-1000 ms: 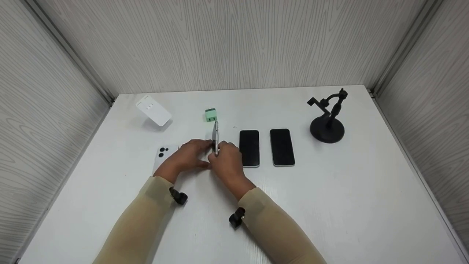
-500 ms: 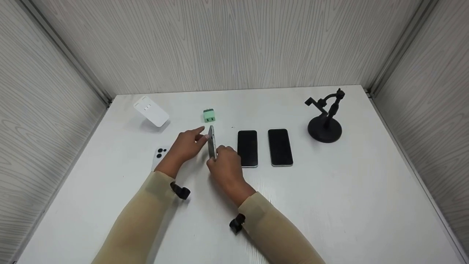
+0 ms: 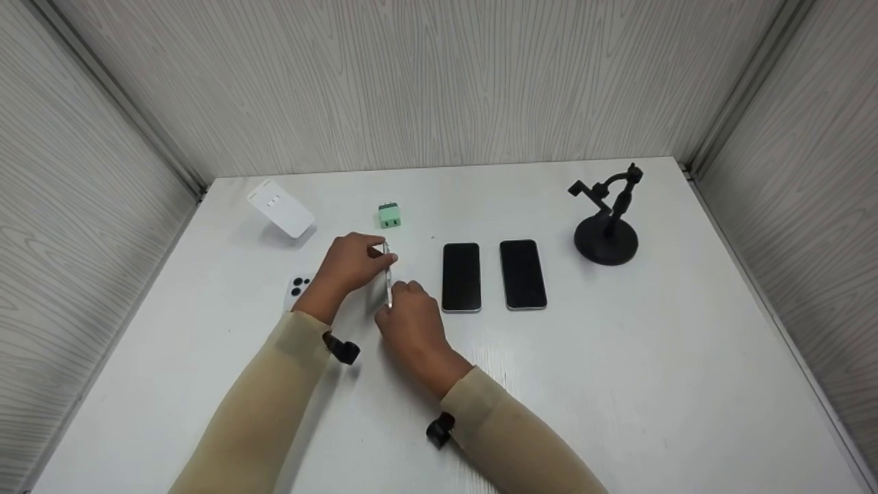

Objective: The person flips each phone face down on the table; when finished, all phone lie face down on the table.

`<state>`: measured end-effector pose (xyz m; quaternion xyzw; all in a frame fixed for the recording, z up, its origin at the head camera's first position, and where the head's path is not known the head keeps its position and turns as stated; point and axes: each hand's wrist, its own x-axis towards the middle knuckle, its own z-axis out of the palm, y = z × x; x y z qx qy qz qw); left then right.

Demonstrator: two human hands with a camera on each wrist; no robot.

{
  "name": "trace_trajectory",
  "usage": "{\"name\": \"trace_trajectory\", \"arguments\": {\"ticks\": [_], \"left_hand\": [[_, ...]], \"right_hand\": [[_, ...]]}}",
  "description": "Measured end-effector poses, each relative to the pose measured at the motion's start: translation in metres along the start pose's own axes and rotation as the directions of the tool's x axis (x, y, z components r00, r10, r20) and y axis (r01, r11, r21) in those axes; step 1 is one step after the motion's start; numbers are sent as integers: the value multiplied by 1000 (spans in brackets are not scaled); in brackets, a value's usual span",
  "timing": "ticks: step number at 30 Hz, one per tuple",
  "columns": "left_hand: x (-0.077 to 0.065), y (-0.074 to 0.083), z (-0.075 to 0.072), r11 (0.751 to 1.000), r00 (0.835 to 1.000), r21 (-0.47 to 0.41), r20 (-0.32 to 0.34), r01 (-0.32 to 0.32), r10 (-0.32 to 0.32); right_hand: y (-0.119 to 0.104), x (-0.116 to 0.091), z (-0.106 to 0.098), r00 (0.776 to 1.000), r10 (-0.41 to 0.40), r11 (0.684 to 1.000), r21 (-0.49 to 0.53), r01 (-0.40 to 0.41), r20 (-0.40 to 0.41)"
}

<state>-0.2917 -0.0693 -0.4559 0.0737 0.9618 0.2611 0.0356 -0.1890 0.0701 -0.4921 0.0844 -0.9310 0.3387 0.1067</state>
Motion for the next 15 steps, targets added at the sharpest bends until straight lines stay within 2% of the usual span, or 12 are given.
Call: {"name": "trace_trajectory", "arguments": {"ticks": [4, 9, 15], "left_hand": [[-1, -2, -2, 1000, 1000, 20, -26, 10, -10], [-4, -6, -2, 998, 996, -14, -67, 57, -58], [-8, -15, -3, 990, 995, -120, -53, 81, -88]], "right_hand": [[2, 0, 6, 999, -32, 999, 9, 32, 4], [2, -1, 14, 996, -46, 999, 13, 45, 75], [2, 0, 16, 985, 39, 998, -56, -31, 165]]}}
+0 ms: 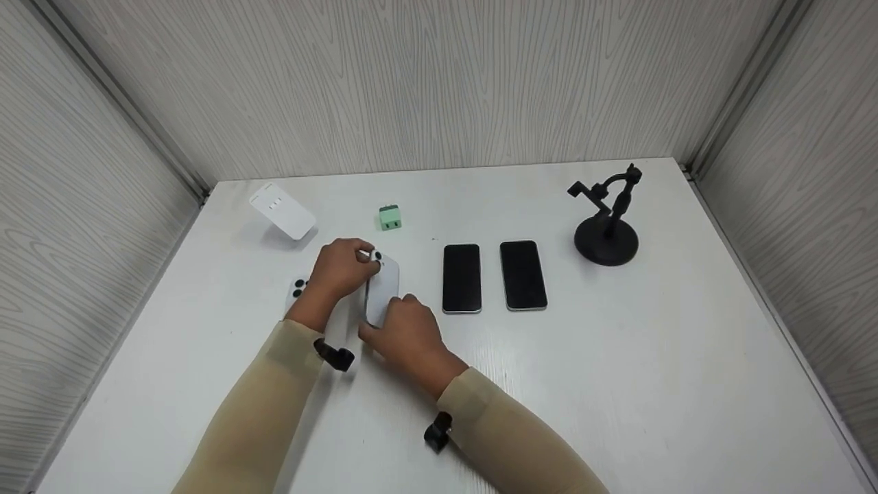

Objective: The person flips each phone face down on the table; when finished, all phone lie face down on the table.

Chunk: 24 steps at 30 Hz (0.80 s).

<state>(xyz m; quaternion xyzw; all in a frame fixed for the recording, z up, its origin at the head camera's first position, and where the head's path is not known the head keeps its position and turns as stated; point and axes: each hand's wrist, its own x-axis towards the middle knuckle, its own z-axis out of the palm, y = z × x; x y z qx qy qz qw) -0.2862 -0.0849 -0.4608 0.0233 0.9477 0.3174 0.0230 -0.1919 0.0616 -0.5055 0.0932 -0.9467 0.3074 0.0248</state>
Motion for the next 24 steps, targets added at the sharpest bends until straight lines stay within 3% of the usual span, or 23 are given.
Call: {"name": "trace_trajectory", "arguments": {"ticks": [9, 17, 24], "left_hand": [[-5, -17, -8, 992, 998, -124, 66, 28, -20], [-9, -26, -12, 985, 997, -175, 73, 13, 0], [-10, -32, -18, 979, 992, -202, 118, -23, 47]], "right_hand": [[1, -3, -3, 995, 69, 996, -57, -64, 74], [8, -2, 0, 994, 67, 997, 40, -71, 84], [15, 0, -2, 993, 73, 985, 149, -87, 96]]}}
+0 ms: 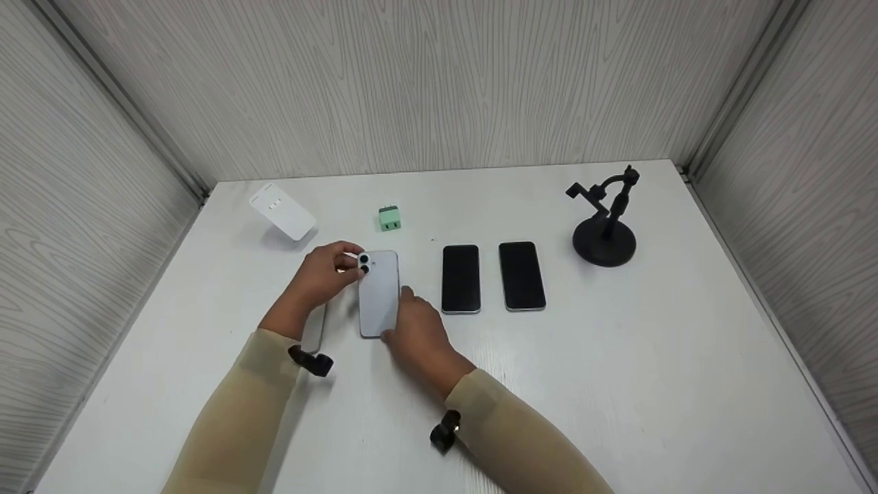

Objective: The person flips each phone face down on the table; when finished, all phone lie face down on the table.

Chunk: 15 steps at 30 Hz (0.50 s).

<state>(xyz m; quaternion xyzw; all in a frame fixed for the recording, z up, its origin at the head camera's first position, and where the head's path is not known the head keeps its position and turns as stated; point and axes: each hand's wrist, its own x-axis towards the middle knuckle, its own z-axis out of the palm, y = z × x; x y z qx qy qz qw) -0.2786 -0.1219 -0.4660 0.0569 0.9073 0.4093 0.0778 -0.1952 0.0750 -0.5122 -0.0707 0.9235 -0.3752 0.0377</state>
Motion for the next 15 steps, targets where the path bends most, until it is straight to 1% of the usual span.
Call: {"name": "trace_trajectory", "arguments": {"ticks": [2, 8, 12, 15], "left_hand": [[1, -1, -1, 1000, 1000, 12, 4, -1, 1], [1, -3, -1, 999, 1000, 24, 4, -21, 21], [-1, -7, 0, 998, 998, 30, 16, -58, 58], [-3, -8, 1, 995, 996, 57, 34, -81, 80]], "right_hand": [[0, 1, 0, 1000, 6, 1000, 4, -6, 5], [0, 1, 0, 1000, -18, 1000, 17, 18, -1], [1, -1, 2, 999, -36, 999, 5, 36, -6], [3, -4, 1, 999, -33, 999, 12, 33, 7]]}}
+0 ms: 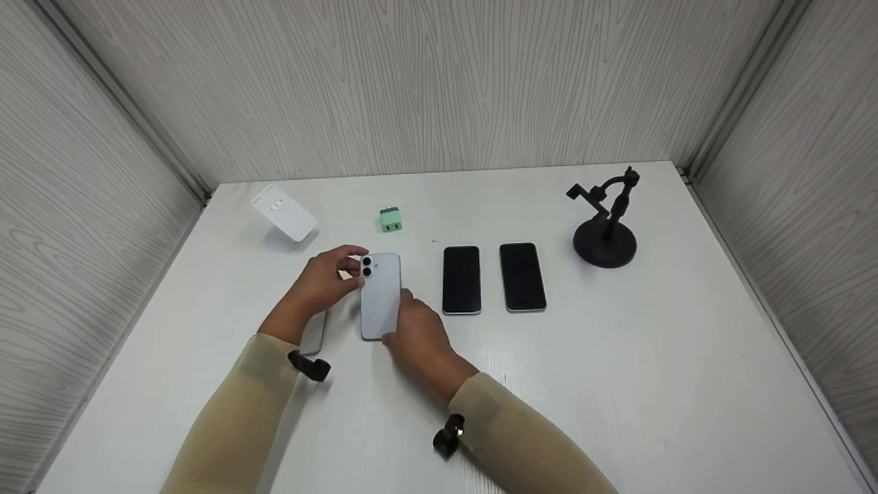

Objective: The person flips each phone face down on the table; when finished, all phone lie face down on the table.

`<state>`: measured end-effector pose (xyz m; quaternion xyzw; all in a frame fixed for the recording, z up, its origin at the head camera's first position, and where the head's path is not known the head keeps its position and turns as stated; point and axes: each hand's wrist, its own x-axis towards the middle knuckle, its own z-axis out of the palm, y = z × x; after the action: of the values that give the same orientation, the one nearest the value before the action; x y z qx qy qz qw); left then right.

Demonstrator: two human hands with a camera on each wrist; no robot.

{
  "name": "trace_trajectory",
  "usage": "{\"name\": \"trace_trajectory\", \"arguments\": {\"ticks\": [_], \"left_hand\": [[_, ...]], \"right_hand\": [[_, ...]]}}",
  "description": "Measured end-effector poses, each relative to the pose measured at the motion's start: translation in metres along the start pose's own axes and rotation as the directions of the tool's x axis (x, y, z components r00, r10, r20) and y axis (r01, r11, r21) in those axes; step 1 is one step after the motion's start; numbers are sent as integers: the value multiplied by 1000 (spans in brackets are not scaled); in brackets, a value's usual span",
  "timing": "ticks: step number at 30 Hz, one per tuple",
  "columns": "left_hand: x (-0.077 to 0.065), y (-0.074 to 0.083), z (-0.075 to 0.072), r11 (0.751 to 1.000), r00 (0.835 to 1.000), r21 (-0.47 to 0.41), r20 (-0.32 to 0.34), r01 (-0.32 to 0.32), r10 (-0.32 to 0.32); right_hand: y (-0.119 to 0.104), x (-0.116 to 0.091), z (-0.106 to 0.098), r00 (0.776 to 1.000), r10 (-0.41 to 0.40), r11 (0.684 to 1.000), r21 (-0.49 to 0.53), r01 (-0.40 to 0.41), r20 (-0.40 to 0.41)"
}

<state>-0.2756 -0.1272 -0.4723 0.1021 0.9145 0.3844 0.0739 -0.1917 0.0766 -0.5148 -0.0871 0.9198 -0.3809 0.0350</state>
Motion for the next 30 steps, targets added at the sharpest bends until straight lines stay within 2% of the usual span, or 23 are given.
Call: {"name": "trace_trajectory", "arguments": {"ticks": [3, 7, 10, 14, 18, 22, 26, 30], "left_hand": [[-2, -1, 2, 999, 1000, 38, 24, -2, 1], [-5, -3, 5, 997, 997, 77, 75, 23, -29], [-6, -6, 6, 994, 992, 101, 117, 40, -52], [-8, -8, 4, 989, 987, 143, 149, 31, -53], [-10, -10, 4, 985, 980, 174, 190, 20, -53], [-13, -12, 7, 985, 973, 173, 224, 20, -58], [-17, -13, 12, 987, 973, 156, 223, 28, -63], [-23, -12, 15, 989, 971, 136, 219, 64, -93]], "right_hand": [[0, -3, -2, 999, 24, 1000, 17, -24, 28], [0, -5, -5, 997, 47, 999, 20, -48, 57], [-1, -6, -6, 998, 25, 1000, 1, -25, 60], [-1, -7, -7, 998, -13, 1000, -25, 15, 61], [-3, -8, -6, 997, -8, 999, -39, 11, 71], [-3, -9, -6, 997, -4, 998, -57, 9, 83], [-2, -8, -6, 996, -17, 997, -78, 24, 85], [-1, -7, -6, 995, -28, 995, -93, 37, 93]]}}
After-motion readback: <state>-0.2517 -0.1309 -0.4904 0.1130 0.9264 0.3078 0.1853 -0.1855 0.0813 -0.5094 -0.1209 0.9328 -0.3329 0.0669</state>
